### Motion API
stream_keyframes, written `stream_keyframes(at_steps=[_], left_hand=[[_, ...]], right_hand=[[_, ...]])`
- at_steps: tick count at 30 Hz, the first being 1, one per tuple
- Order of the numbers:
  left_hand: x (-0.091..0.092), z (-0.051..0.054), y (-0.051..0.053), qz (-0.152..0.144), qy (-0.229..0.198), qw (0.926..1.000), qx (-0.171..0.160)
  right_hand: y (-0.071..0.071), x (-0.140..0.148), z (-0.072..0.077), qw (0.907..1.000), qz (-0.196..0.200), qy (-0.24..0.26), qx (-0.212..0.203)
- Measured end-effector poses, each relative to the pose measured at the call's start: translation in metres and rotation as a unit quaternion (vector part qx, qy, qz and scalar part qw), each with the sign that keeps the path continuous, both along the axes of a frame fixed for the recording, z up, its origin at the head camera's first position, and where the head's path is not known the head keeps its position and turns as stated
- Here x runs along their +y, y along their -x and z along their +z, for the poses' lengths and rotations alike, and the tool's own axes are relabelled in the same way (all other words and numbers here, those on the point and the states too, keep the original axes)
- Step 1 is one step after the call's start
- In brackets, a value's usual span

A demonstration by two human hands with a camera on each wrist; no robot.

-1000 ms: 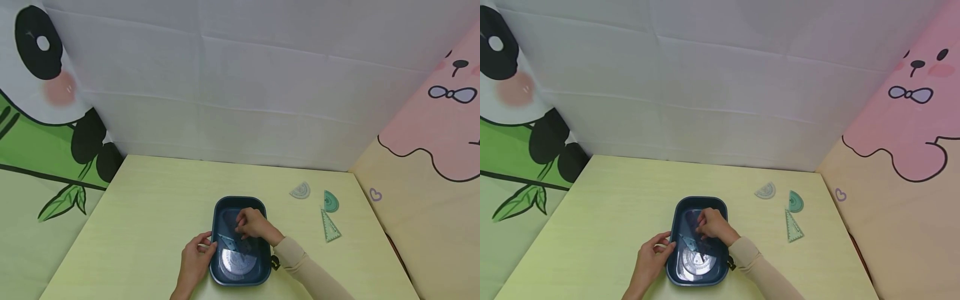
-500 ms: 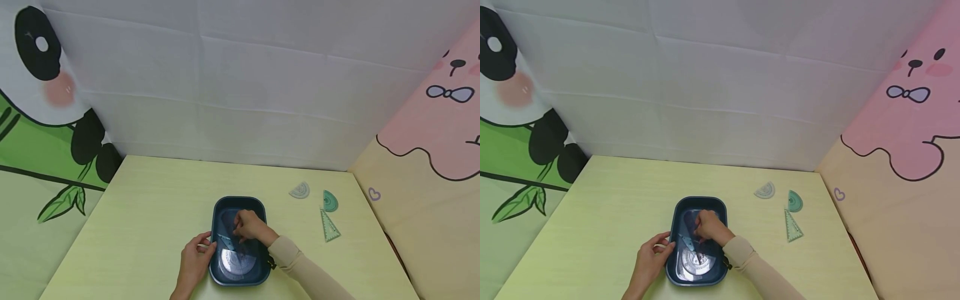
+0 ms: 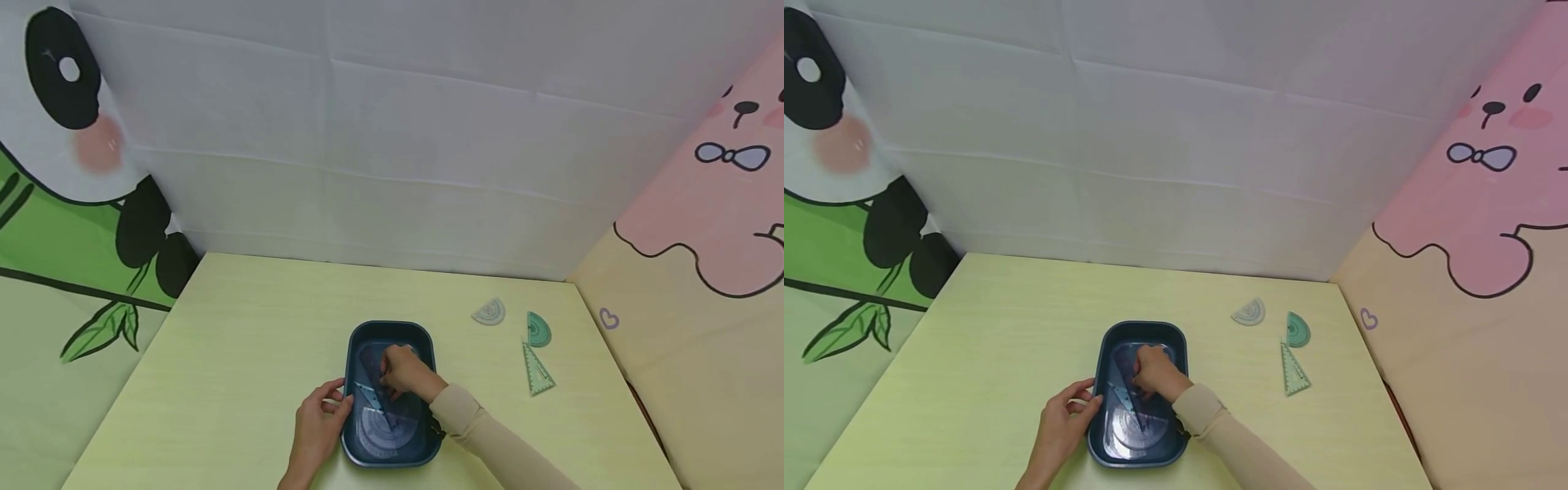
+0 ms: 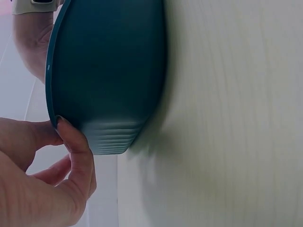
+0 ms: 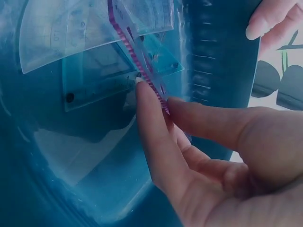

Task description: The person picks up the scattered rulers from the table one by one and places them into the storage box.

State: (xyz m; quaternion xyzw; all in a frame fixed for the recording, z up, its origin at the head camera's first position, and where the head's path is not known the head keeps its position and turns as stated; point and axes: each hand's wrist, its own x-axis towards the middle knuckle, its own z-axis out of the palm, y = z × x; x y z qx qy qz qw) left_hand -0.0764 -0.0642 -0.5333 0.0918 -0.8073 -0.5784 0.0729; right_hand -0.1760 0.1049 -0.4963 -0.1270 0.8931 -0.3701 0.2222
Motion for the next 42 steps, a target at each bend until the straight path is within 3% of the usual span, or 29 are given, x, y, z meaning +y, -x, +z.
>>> stream_keyframes(at_steps=[8,15,21,30,42], left_hand=[[0.002,0.001,-0.001,-0.002,0.003,1.0,0.007],[0.003,0.001,0.0,-0.002,0.0,1.0,0.001],[0.002,0.001,0.0,-0.002,0.005,1.0,0.003],[0.0,0.0,0.0,0.0,0.008,0.9999,0.011],[0.001,0.002,-0.001,0.0,0.007,1.0,0.006]], right_hand=[[0.0,0.002,-0.001,0.9986,0.025,-0.031,0.034],[0.0,0.002,-0.003,0.9916,0.045,-0.091,0.079],[0.0,0.002,0.002,0.9877,0.053,-0.11,0.098],[0.001,0.006,0.008,0.9888,0.042,-0.096,0.106],[0.004,0.024,0.018,0.9904,0.027,-0.014,0.135]])
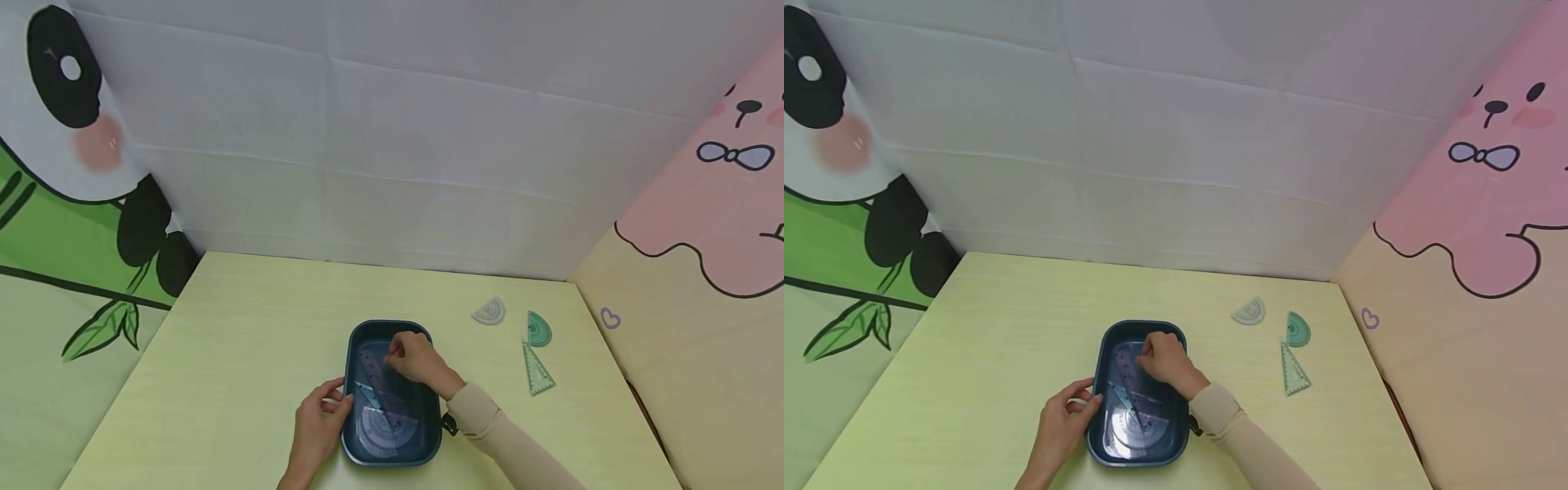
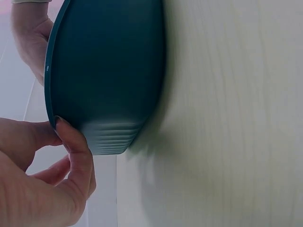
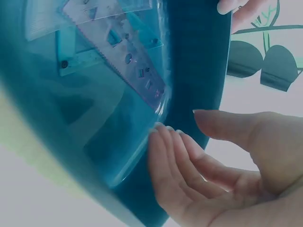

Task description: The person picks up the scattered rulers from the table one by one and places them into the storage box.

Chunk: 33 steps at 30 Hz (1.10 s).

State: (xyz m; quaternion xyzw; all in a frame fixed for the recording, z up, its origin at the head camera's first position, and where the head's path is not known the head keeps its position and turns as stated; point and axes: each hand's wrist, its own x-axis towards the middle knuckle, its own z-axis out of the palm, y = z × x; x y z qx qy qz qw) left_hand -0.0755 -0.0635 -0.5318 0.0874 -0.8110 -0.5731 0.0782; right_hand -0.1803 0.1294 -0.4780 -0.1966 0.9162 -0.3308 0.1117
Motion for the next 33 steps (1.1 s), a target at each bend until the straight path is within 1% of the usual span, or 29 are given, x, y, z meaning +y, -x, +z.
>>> stream_keyframes(at_steps=[8,14,20,26,33], left_hand=[[0.0,0.0,0.0,0.001,-0.006,1.0,-0.003],[0.0,-0.001,0.0,0.002,-0.006,1.0,-0.002],[0.001,0.0,0.0,0.004,-0.007,0.9999,-0.007],[0.001,0.0,0.0,0.004,-0.004,1.0,-0.007],[0.001,0.0,0.0,0.004,-0.004,1.0,-0.008]], right_hand=[[0.002,0.007,0.002,0.9992,-0.012,0.018,0.033],[0.006,0.013,0.004,0.9971,-0.011,0.054,0.053],[0.009,0.022,0.005,0.9946,-0.023,0.084,0.056],[0.01,0.033,0.006,0.9933,-0.036,0.094,0.057],[0.012,0.046,0.002,0.9915,-0.045,0.098,0.072]])
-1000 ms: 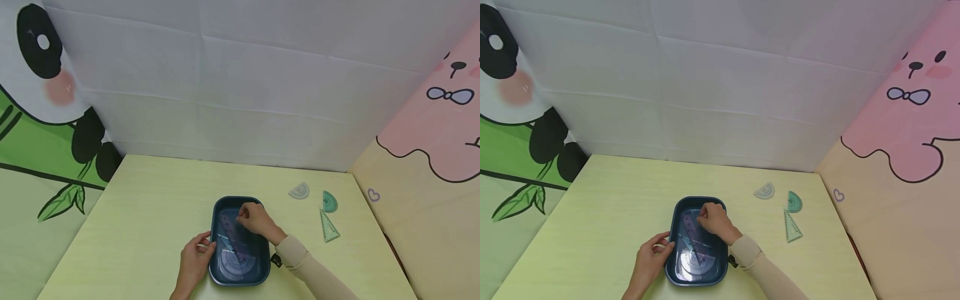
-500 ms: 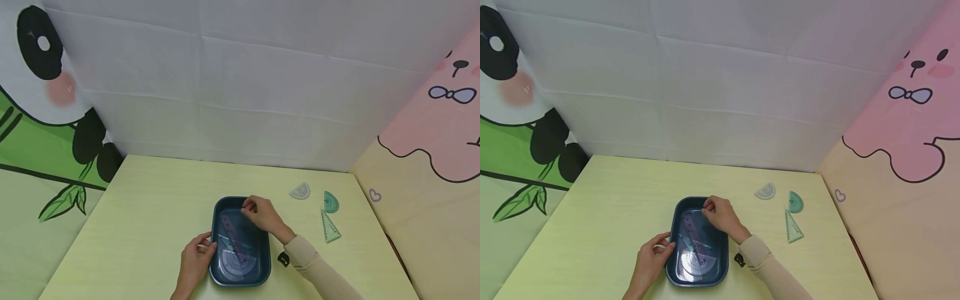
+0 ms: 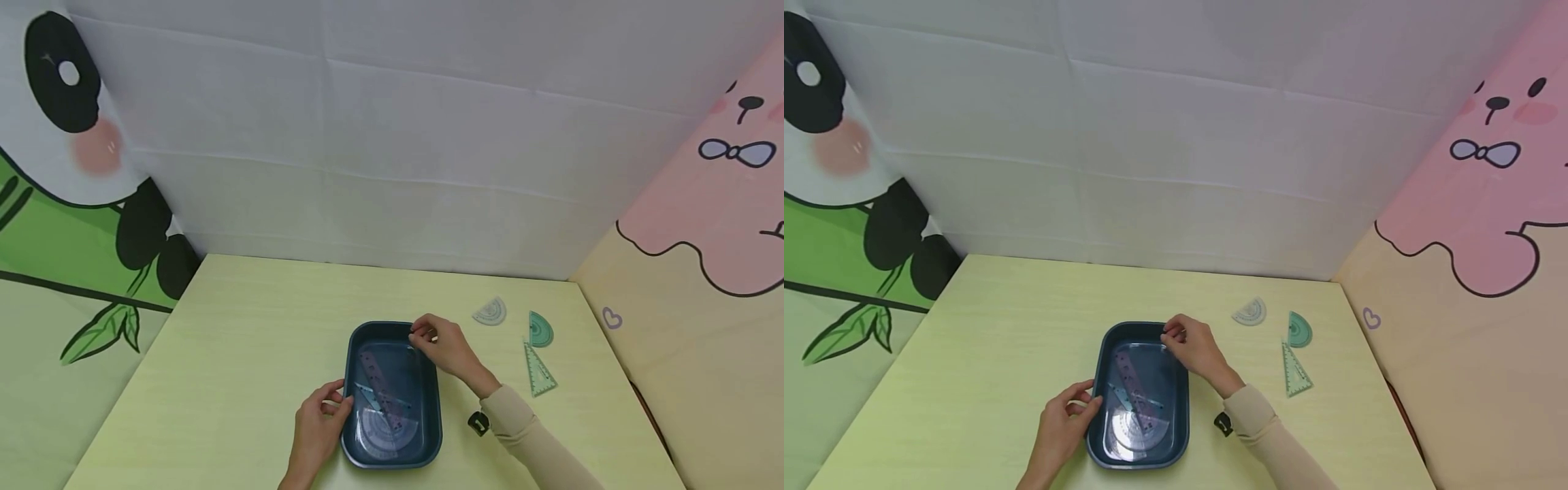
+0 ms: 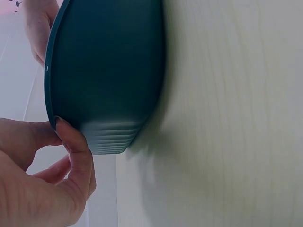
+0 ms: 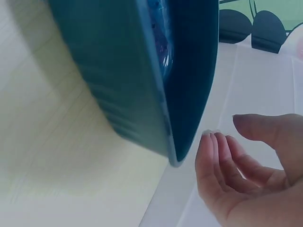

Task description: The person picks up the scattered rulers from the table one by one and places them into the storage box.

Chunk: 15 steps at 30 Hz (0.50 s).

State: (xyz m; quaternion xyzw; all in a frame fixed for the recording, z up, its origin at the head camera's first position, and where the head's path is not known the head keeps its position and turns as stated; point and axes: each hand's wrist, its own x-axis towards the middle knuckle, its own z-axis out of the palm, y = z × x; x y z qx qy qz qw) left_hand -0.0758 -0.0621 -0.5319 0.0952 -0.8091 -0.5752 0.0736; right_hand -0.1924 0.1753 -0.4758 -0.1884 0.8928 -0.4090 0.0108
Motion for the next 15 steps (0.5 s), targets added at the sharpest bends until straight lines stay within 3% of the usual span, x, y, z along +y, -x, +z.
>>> stream_keyframes(at_steps=[15], left_hand=[[0.001,0.002,0.0,0.003,0.004,1.0,-0.007]], right_hand=[[0.003,0.025,-0.008,0.9989,-0.042,0.018,0.005]])
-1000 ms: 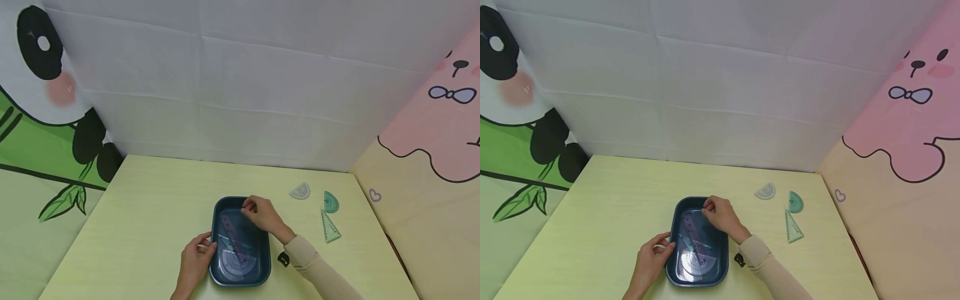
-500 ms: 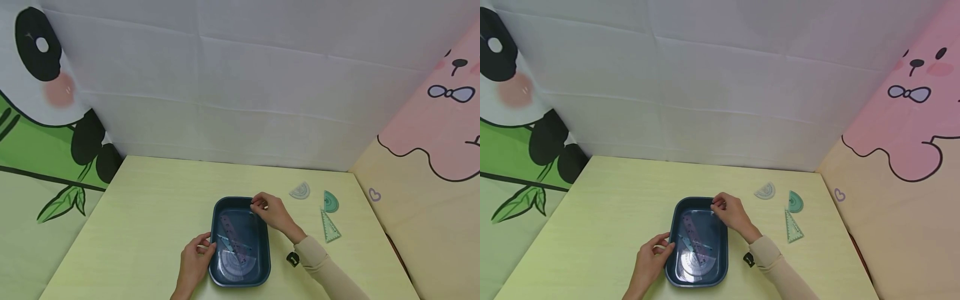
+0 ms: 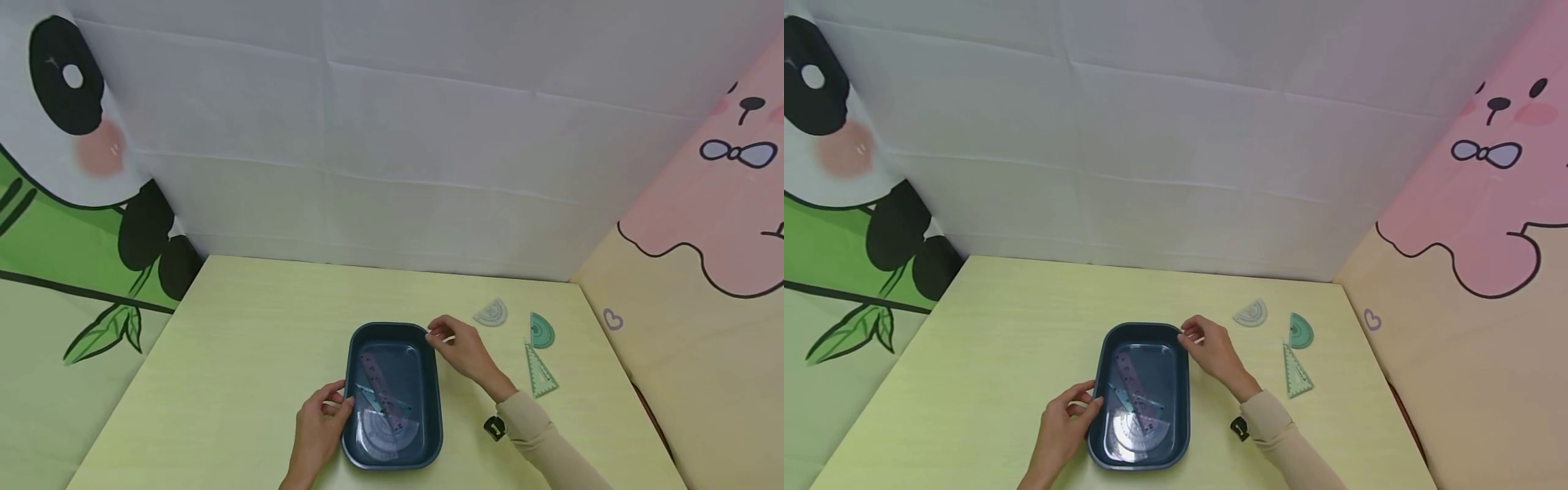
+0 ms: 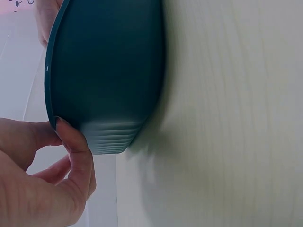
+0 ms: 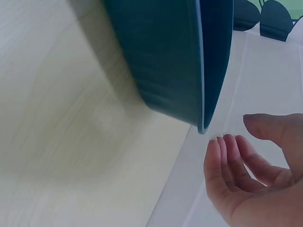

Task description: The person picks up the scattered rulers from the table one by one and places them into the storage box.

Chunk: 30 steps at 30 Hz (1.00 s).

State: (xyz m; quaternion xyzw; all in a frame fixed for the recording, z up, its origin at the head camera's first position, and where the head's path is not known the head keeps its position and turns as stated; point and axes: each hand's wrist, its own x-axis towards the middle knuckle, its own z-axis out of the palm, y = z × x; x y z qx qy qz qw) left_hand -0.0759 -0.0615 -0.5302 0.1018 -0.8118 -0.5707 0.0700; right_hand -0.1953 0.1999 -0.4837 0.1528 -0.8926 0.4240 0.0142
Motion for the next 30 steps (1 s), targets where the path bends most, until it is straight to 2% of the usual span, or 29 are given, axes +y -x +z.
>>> stream_keyframes(at_steps=[7,14,23,30], left_hand=[[-0.001,-0.003,0.0,0.003,0.002,1.0,0.007],[0.0,-0.002,0.0,-0.002,0.004,1.0,0.006],[-0.001,-0.002,0.001,-0.001,-0.002,1.0,0.0],[-0.001,-0.003,0.001,-0.001,-0.003,1.0,0.007]], right_hand=[[0.001,0.014,-0.006,0.9997,-0.016,-0.004,0.019],[0.001,0.03,-0.01,0.9994,-0.033,-0.011,0.007],[0.004,0.048,-0.018,0.999,-0.036,-0.02,0.02],[0.003,0.058,-0.021,0.9978,-0.061,-0.025,0.009]])
